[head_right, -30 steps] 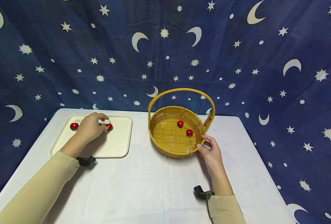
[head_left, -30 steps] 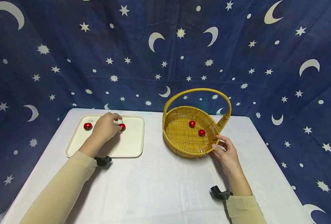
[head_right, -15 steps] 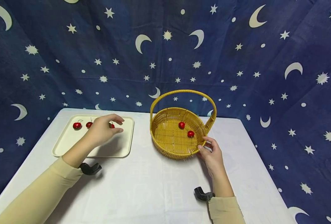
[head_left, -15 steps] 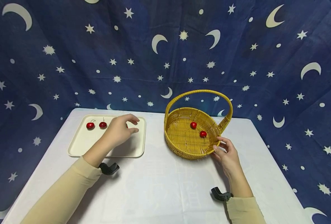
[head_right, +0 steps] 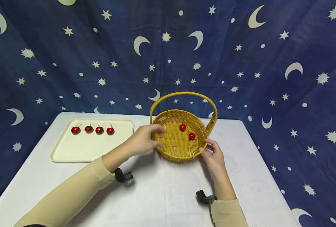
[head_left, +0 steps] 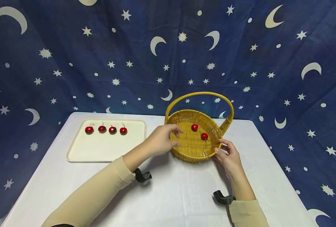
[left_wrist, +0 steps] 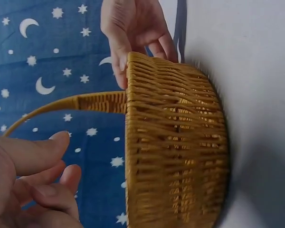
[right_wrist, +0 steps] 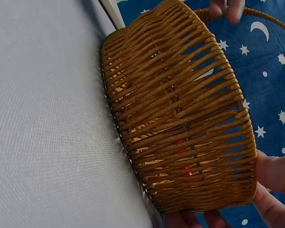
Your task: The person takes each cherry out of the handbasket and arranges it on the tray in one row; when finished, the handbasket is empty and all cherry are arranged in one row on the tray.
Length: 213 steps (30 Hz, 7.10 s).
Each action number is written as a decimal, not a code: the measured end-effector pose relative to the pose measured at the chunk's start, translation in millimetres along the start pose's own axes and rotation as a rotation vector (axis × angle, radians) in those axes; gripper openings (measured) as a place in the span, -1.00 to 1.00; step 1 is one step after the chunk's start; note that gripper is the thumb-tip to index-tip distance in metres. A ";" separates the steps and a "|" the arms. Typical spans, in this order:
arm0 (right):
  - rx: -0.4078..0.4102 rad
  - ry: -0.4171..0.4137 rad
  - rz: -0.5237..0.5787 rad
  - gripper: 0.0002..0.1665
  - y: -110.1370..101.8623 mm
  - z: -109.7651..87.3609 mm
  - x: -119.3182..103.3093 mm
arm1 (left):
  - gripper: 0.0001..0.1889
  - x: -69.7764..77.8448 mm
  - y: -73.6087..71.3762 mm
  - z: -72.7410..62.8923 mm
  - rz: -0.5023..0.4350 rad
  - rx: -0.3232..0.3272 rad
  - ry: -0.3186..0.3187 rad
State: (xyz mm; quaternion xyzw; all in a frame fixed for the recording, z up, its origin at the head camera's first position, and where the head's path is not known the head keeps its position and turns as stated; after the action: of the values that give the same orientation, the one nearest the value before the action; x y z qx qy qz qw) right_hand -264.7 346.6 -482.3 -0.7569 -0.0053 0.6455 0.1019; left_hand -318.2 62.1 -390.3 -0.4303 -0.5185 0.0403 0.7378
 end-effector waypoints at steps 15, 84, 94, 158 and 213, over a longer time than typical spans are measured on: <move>-0.010 0.008 -0.003 -0.40 -1.3 1.2 0.7 | -0.53 20.4 24.2 88.8 0.045 -0.133 -0.019; -0.013 0.006 0.001 -0.40 -0.9 2.3 0.3 | -0.76 34.6 56.7 122.5 0.235 -0.547 0.044; -0.012 0.011 -0.016 -0.40 -1.9 -0.7 0.1 | -0.74 59.8 0.6 30.1 0.208 -0.450 0.221; -0.003 0.019 -0.040 -0.40 0.3 0.9 2.3 | -0.56 -135.2 -83.8 -54.1 0.209 0.198 -0.371; -0.012 0.032 -0.039 -0.41 -0.1 -1.5 1.4 | -0.41 12.9 78.9 139.6 0.049 -0.564 -0.049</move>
State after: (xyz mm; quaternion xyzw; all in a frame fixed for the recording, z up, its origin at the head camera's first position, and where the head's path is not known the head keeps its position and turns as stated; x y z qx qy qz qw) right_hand -263.0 346.7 -483.4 -0.7675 -0.0223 0.6311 0.1103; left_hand -393.4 200.8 -421.5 -0.6299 -0.5162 -0.0774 0.5751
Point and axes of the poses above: each hand's wrist, its own z-axis towards the middle knuckle, its own y-axis out of the palm, x = y × z, the point moved 8 cm from there along z, towards the middle knuckle, and after that the axes turned 6 degrees about -x, right-handed, at the moved point
